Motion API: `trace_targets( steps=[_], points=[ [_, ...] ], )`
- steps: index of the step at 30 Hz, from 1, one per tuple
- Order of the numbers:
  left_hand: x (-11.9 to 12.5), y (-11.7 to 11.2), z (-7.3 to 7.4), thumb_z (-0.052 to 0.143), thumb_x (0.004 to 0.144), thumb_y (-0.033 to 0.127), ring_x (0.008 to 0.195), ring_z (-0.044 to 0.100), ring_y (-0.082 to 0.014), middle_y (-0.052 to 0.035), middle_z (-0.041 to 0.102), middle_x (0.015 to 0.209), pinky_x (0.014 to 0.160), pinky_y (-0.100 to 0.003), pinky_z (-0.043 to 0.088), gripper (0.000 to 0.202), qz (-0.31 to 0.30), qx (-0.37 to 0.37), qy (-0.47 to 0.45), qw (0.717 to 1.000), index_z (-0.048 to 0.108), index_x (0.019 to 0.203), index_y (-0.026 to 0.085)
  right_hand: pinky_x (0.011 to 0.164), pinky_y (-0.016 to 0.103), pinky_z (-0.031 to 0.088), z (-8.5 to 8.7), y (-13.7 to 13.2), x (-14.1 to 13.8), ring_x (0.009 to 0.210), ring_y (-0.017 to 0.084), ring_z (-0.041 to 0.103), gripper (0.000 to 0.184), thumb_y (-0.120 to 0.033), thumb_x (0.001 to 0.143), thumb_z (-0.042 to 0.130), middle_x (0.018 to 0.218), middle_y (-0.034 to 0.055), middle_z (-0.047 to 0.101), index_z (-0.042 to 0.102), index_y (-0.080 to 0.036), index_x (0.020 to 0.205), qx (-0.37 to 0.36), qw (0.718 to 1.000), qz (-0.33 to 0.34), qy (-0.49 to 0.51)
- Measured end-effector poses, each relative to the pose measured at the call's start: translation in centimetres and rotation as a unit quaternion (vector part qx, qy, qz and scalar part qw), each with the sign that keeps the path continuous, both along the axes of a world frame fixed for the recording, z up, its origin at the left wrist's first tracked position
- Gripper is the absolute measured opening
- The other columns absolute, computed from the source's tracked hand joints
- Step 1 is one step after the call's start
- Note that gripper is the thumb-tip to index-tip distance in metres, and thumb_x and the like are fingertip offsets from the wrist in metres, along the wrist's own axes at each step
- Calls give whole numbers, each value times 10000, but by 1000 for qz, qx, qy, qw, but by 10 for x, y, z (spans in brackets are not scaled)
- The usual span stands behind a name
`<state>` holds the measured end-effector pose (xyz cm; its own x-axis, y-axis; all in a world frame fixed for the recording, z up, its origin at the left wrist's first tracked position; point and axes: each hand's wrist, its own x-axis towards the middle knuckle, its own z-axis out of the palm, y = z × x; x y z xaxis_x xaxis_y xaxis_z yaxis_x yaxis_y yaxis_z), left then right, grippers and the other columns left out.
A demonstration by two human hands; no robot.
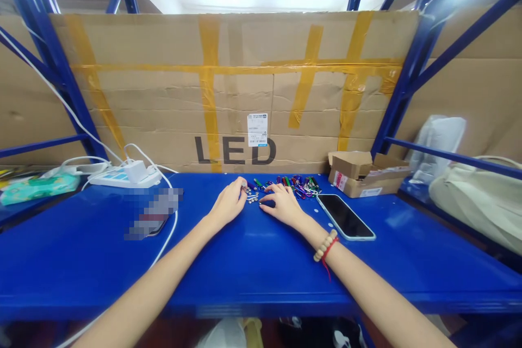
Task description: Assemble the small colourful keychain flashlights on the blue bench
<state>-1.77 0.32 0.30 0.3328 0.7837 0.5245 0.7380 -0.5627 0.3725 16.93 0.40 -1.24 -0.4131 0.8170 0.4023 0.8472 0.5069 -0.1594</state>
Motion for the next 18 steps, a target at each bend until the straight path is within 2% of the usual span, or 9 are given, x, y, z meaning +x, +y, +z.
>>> trace_targets(
  steps=[4, 8, 15, 18],
  points=[
    [1, -1, -1, 323, 771, 111, 738, 510, -170, -23, 518, 777, 707, -308, 413, 116, -25, 14, 64, 998, 374, 787, 213, 886, 393, 293, -1, 0, -2, 1051, 218, 455, 175, -360, 807, 581, 1087, 52, 584, 707, -256, 873, 0, 1000, -6, 14],
    [1, -3, -1, 357, 775, 160, 753, 487, -171, -19, 494, 781, 721, -307, 408, 59, -28, 24, 77, 996, 367, 760, 216, 852, 376, 307, -1, 1, -3, 1013, 208, 470, 129, -349, 774, 630, 1025, 41, 593, 710, -247, 772, -10, 999, -10, 35],
    [2, 7, -12, 418, 815, 277, 737, 461, -151, -9, 477, 745, 729, -295, 403, 165, -86, 1, 9, 996, 396, 671, 200, 800, 372, 339, -2, 2, -2, 959, 211, 505, 86, -315, 729, 683, 941, 35, 619, 698, -230, 737, -32, 996, -15, 81],
    [5, 10, -17, 452, 804, 291, 710, 459, -140, -9, 476, 727, 688, -277, 403, 203, -87, -11, -34, 996, 416, 633, 189, 806, 377, 338, 2, 2, -1, 944, 211, 517, 82, -296, 737, 679, 939, 34, 630, 694, -220, 712, 3, 997, 8, 76]
  ],
)
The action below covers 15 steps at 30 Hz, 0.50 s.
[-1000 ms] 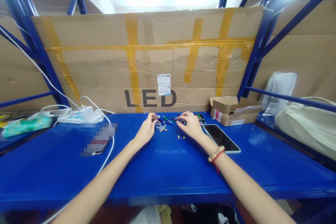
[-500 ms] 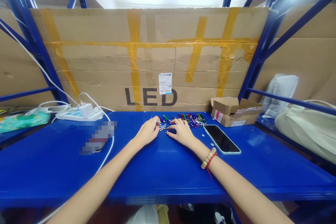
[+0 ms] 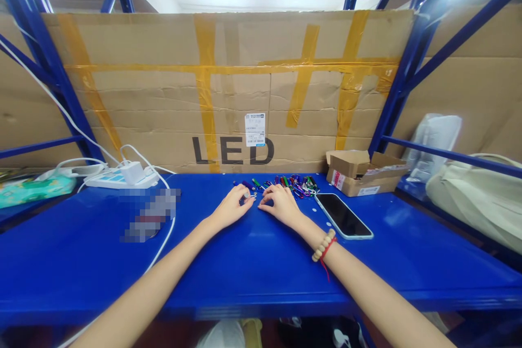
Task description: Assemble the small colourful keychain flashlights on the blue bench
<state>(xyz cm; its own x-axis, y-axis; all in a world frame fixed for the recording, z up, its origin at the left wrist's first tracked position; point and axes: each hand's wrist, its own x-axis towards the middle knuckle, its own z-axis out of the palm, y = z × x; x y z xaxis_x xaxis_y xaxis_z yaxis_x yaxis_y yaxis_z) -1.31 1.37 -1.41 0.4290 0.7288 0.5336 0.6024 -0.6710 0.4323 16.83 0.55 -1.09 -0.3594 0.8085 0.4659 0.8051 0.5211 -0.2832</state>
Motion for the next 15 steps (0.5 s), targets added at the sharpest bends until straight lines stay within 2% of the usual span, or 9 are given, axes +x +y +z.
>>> trace_targets(
  steps=[2, 5, 7, 11, 15],
  points=[
    [2, 0, -2, 465, 800, 301, 700, 462, -139, -9, 468, 704, 677, -275, 401, 247, 7, -11, -11, 1000, 415, 589, 183, 793, 358, 346, 4, -2, -1, 921, 195, 528, 74, -275, 768, 650, 937, 35, 631, 691, -218, 746, 62, 997, 12, 37],
    [5, -1, -3, 445, 810, 287, 696, 476, -138, -10, 473, 694, 684, -277, 406, 284, 0, -41, -24, 999, 425, 550, 175, 759, 318, 362, 10, -8, -4, 868, 162, 538, 111, -274, 817, 592, 916, 41, 626, 686, -214, 820, 174, 978, 31, 113],
    [7, -2, -3, 437, 810, 261, 704, 490, -138, -14, 499, 721, 700, -280, 414, 250, -11, -69, -38, 997, 474, 581, 169, 750, 304, 366, 11, -11, -7, 843, 149, 537, 128, -269, 834, 569, 909, 43, 624, 684, -213, 843, 226, 964, 68, 119],
    [9, -1, -5, 450, 789, 210, 737, 509, -143, -16, 538, 768, 741, -289, 421, 144, -18, -121, -73, 990, 542, 692, 158, 743, 297, 363, 10, -14, -12, 851, 144, 534, 160, -254, 862, 526, 939, 44, 620, 685, -233, 860, 259, 956, 129, 54],
    [10, 0, -3, 451, 788, 215, 735, 508, -142, -6, 542, 748, 751, -288, 418, 143, -10, -147, -109, 983, 545, 697, 155, 733, 299, 364, 10, -12, -11, 827, 146, 530, 172, -275, 866, 516, 920, 45, 617, 684, -240, 848, 255, 961, 98, 49]
  ],
)
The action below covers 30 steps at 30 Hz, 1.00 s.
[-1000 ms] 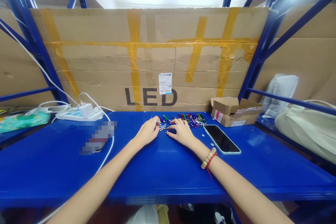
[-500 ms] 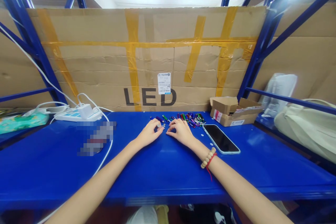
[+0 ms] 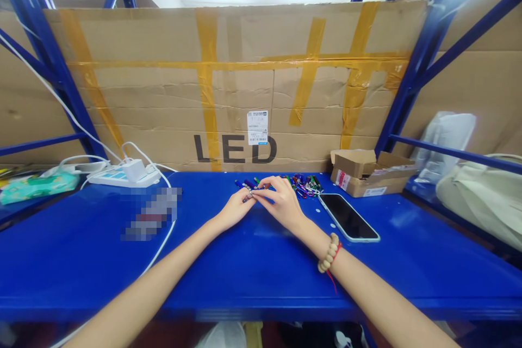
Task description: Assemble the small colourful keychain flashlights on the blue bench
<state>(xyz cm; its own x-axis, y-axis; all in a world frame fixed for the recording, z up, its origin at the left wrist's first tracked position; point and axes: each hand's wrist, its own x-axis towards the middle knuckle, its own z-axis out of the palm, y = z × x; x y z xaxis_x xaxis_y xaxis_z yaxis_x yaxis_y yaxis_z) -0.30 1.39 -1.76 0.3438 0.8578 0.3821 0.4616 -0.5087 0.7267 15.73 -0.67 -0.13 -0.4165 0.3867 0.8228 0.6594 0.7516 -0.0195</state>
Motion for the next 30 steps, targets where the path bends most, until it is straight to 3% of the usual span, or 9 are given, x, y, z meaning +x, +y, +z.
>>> trace_targets(
  steps=[9, 14, 22, 30],
  points=[
    [0, -1, 3, 464, 793, 234, 782, 532, -155, -13, 573, 762, 786, -295, 419, 178, -2, 0, -14, 1000, 566, 669, 155, 719, 309, 356, 2, 1, 6, 829, 164, 521, 163, -284, 851, 524, 940, 59, 593, 678, -233, 836, -4, 999, -36, -28],
    [-1, -2, 3, 482, 758, 202, 706, 508, -140, 6, 531, 698, 720, -281, 422, 149, 22, -8, 6, 1000, 519, 621, 157, 714, 304, 359, 2, 1, 5, 872, 172, 518, 179, -260, 866, 499, 977, 75, 585, 671, -233, 909, 17, 997, -25, -70],
    [-2, -2, 3, 471, 748, 189, 651, 481, -123, 19, 499, 653, 651, -257, 414, 132, 27, 1, -3, 1000, 485, 619, 164, 702, 305, 388, -1, 1, 2, 820, 166, 512, 174, -266, 849, 520, 984, 70, 577, 678, -247, 921, -12, 999, -13, -37],
    [-2, -5, 4, 435, 743, 134, 800, 509, -154, -17, 514, 779, 773, -289, 420, 133, 2, 58, 17, 998, 542, 669, 164, 740, 317, 420, 0, -4, -3, 829, 164, 511, 150, -260, 830, 530, 997, 74, 570, 674, -220, 842, -35, 999, 17, -12]
  ],
)
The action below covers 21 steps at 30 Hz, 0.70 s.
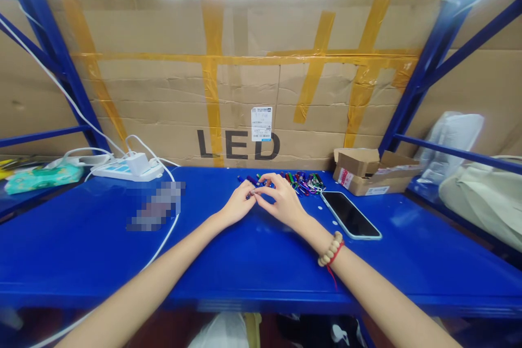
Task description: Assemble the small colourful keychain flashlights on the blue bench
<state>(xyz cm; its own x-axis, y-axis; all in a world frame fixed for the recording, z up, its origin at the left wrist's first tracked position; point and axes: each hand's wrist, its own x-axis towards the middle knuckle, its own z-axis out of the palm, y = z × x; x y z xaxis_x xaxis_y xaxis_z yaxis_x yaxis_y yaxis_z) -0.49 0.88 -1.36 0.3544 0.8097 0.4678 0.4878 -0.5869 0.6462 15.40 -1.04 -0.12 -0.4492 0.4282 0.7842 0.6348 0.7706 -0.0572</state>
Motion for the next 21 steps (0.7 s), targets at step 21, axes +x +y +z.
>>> trace_targets(
  steps=[21],
  points=[
    [0, -5, 12, 383, 882, 343, 839, 478, -142, -21, 479, 852, 817, -263, 393, 220, 59, 81, -108, 989, 501, 776, 190, 959, 440, 269, -11, 7, 6, 1165, 252, 379, 273, -368, 860, 485, 1263, 85, 487, 660, -245, 1030, -180, 964, -113, -160]
  ],
)
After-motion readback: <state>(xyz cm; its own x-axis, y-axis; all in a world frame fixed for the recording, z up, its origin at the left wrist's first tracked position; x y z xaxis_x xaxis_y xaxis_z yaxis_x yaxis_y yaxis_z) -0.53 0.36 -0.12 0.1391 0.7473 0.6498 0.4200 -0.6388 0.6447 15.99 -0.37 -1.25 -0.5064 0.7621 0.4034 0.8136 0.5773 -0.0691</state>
